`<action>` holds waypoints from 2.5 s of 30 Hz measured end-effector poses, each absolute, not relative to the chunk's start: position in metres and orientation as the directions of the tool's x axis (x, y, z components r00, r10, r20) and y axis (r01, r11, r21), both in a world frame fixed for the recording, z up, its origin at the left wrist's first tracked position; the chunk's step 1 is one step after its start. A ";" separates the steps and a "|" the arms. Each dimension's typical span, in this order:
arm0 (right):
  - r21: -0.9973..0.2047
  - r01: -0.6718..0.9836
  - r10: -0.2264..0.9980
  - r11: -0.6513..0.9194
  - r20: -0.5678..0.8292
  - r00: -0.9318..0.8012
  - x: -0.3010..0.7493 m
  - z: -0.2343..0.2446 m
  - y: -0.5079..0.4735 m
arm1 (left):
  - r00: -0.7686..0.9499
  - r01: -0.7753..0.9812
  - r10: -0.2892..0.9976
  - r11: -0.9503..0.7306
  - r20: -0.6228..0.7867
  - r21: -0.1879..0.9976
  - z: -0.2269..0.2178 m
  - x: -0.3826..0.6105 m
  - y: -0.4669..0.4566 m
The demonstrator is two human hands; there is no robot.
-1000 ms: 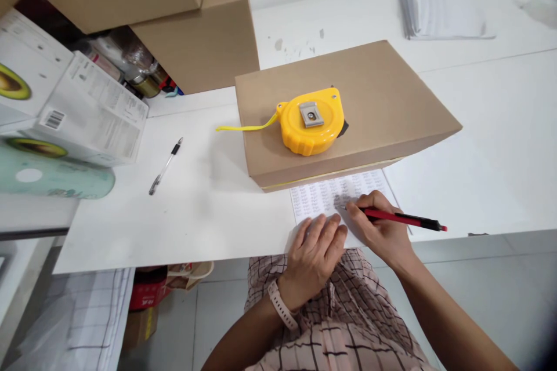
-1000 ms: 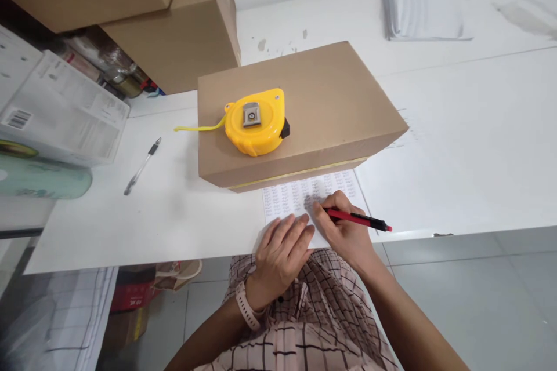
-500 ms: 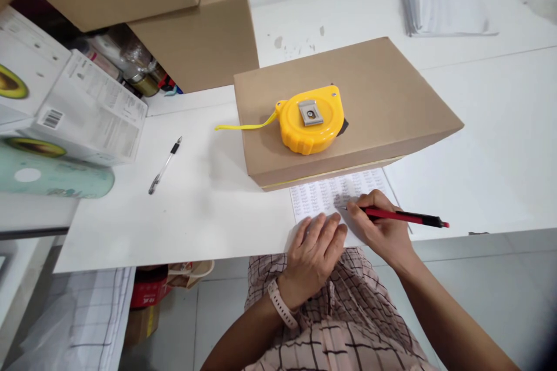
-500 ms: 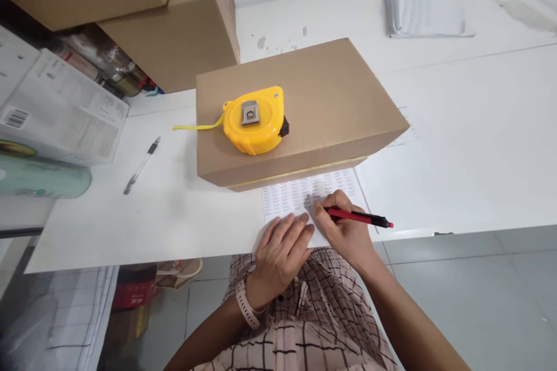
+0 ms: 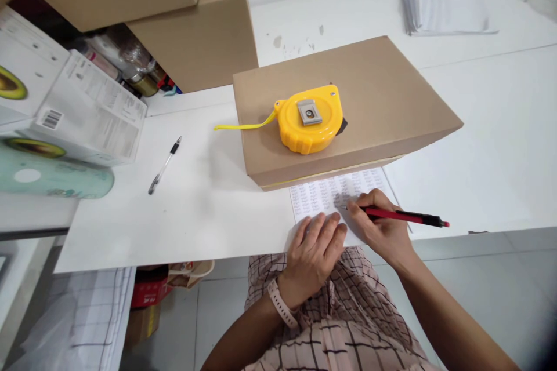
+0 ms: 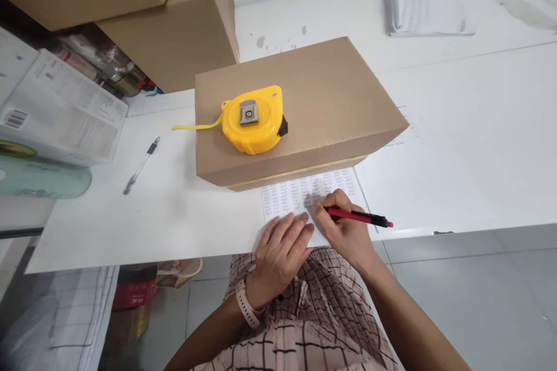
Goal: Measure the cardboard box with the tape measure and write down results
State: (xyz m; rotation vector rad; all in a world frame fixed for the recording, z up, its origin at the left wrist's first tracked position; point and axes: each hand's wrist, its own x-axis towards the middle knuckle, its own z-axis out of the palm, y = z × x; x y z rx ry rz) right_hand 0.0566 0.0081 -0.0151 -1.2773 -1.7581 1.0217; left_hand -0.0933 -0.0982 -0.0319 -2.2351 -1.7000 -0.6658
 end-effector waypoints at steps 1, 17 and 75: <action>-0.902 0.387 0.963 0.192 0.098 -0.250 0.057 -0.016 0.008 | 0.211 0.956 0.839 -0.285 0.502 0.074 -0.032 -0.093 -0.098; -0.889 0.407 0.965 0.210 0.122 -0.232 0.056 -0.013 0.009 | 0.211 0.954 0.840 -0.289 0.500 0.083 -0.032 -0.093 -0.098; -0.938 -0.293 0.828 -0.183 0.013 -0.561 0.074 0.112 0.010 | -0.090 0.231 0.962 -0.230 0.256 0.945 0.132 -0.141 -0.042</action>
